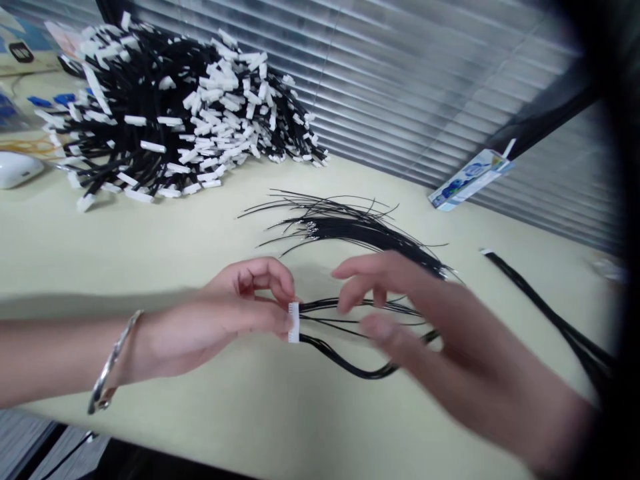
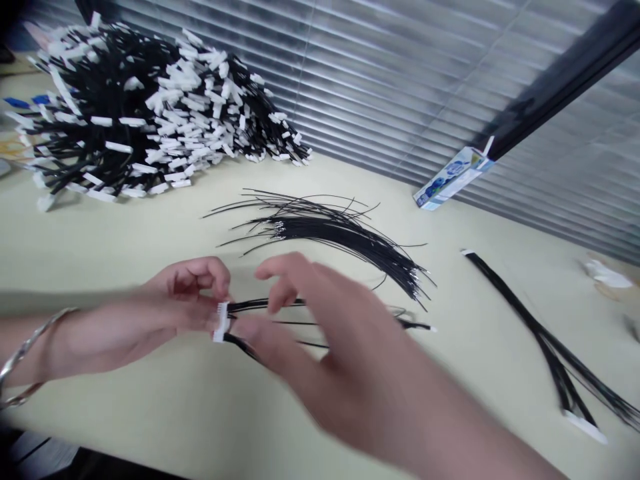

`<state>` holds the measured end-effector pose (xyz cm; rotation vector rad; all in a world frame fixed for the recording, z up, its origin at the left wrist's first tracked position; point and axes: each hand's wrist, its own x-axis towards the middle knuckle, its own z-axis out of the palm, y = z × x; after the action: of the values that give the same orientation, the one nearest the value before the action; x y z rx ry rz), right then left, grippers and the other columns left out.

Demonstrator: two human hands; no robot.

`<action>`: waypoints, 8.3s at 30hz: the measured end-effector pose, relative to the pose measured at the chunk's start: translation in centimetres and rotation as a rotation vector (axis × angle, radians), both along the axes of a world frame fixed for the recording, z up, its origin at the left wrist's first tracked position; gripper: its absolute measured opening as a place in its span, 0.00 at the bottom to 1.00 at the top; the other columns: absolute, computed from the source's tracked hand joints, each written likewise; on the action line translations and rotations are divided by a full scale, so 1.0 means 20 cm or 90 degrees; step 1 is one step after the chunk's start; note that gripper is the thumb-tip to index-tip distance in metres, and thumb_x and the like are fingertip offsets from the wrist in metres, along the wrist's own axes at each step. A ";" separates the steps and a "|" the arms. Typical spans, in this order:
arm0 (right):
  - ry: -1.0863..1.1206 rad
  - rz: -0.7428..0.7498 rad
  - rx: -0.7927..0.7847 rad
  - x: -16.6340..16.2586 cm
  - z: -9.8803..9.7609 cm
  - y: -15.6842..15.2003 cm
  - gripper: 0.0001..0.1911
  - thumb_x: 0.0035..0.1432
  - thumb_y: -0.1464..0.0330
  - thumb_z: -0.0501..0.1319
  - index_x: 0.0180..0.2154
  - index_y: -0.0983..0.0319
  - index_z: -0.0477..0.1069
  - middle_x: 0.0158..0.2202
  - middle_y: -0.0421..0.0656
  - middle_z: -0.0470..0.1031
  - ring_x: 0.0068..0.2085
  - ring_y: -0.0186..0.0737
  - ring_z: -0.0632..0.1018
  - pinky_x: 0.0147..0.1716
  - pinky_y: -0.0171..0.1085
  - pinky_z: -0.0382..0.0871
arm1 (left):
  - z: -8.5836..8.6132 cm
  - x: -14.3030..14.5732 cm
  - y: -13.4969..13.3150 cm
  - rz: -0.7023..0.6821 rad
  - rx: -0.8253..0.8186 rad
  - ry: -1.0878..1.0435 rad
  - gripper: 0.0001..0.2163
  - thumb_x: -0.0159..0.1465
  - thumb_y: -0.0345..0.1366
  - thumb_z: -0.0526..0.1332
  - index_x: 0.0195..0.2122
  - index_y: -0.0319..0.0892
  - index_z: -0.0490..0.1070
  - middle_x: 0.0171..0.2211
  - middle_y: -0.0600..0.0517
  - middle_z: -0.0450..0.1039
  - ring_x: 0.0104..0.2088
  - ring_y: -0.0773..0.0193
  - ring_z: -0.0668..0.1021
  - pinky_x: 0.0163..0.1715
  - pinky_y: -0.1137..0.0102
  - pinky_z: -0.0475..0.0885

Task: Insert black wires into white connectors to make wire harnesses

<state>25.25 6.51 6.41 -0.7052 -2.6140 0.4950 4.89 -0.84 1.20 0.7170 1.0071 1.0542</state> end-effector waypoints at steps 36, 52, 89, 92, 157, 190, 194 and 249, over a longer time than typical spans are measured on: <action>0.121 0.034 0.003 -0.10 0.13 -0.06 0.05 0.59 0.73 0.60 0.34 0.56 0.70 0.27 0.32 0.74 0.22 0.26 0.70 0.22 0.28 0.64 | -0.03 0.00 -0.01 0.012 0.023 -0.017 0.09 0.54 0.25 0.66 0.34 0.42 0.69 0.32 0.56 0.72 0.32 0.68 0.76 0.36 0.72 0.70; -0.008 -0.029 0.117 0.01 -0.02 -0.13 0.05 0.58 0.73 0.55 0.31 0.59 0.64 0.23 0.34 0.67 0.22 0.30 0.67 0.21 0.33 0.56 | -0.02 -0.01 -0.02 -0.008 0.027 -0.091 0.11 0.54 0.20 0.63 0.34 0.42 0.69 0.33 0.55 0.71 0.33 0.67 0.76 0.36 0.73 0.71; -0.007 0.077 0.135 0.01 -0.01 -0.13 0.13 0.63 0.75 0.52 0.27 0.60 0.68 0.26 0.40 0.71 0.29 0.36 0.73 0.29 0.36 0.66 | -0.02 -0.03 -0.02 -0.047 0.019 -0.142 0.10 0.57 0.21 0.61 0.34 0.43 0.69 0.32 0.57 0.70 0.30 0.72 0.75 0.30 0.79 0.70; -0.003 0.078 0.129 0.01 -0.02 -0.13 0.12 0.63 0.76 0.52 0.29 0.60 0.69 0.27 0.40 0.71 0.29 0.35 0.72 0.30 0.36 0.65 | -0.02 -0.03 -0.02 -0.051 0.017 -0.144 0.10 0.57 0.21 0.62 0.34 0.43 0.68 0.32 0.57 0.70 0.31 0.72 0.75 0.31 0.79 0.70; 0.085 0.047 0.102 -0.04 -0.08 -0.12 0.17 0.57 0.80 0.55 0.46 0.60 0.65 0.33 0.37 0.75 0.34 0.31 0.74 0.33 0.30 0.67 | -0.04 -0.03 -0.01 -0.053 0.018 -0.122 0.09 0.57 0.21 0.61 0.35 0.43 0.68 0.30 0.57 0.71 0.30 0.72 0.74 0.32 0.78 0.69; 0.231 -0.019 -0.148 -0.06 -0.12 -0.13 0.15 0.52 0.79 0.60 0.40 0.55 0.66 0.34 0.33 0.72 0.34 0.26 0.74 0.34 0.25 0.70 | -0.03 -0.03 -0.01 -0.071 -0.002 -0.153 0.11 0.57 0.20 0.61 0.37 0.44 0.68 0.34 0.56 0.69 0.32 0.71 0.75 0.34 0.77 0.71; 0.208 -0.007 -0.114 -0.05 -0.11 -0.13 0.14 0.54 0.79 0.59 0.40 0.56 0.65 0.33 0.33 0.72 0.33 0.26 0.74 0.33 0.26 0.70 | -0.03 -0.03 -0.02 -0.076 0.000 -0.153 0.11 0.58 0.20 0.61 0.37 0.44 0.68 0.34 0.56 0.69 0.33 0.70 0.75 0.33 0.77 0.70; -0.022 -0.051 0.163 0.01 -0.46 0.56 0.08 0.62 0.71 0.56 0.41 0.62 0.73 0.43 0.45 0.74 0.46 0.44 0.73 0.47 0.43 0.68 | -0.01 0.01 0.00 -0.017 -0.015 0.001 0.10 0.54 0.22 0.65 0.33 0.42 0.70 0.32 0.56 0.70 0.31 0.68 0.75 0.37 0.70 0.71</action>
<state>25.37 17.79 -2.82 -0.7333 -2.6050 0.1218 5.07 -0.77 1.09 0.7112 1.0068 1.0172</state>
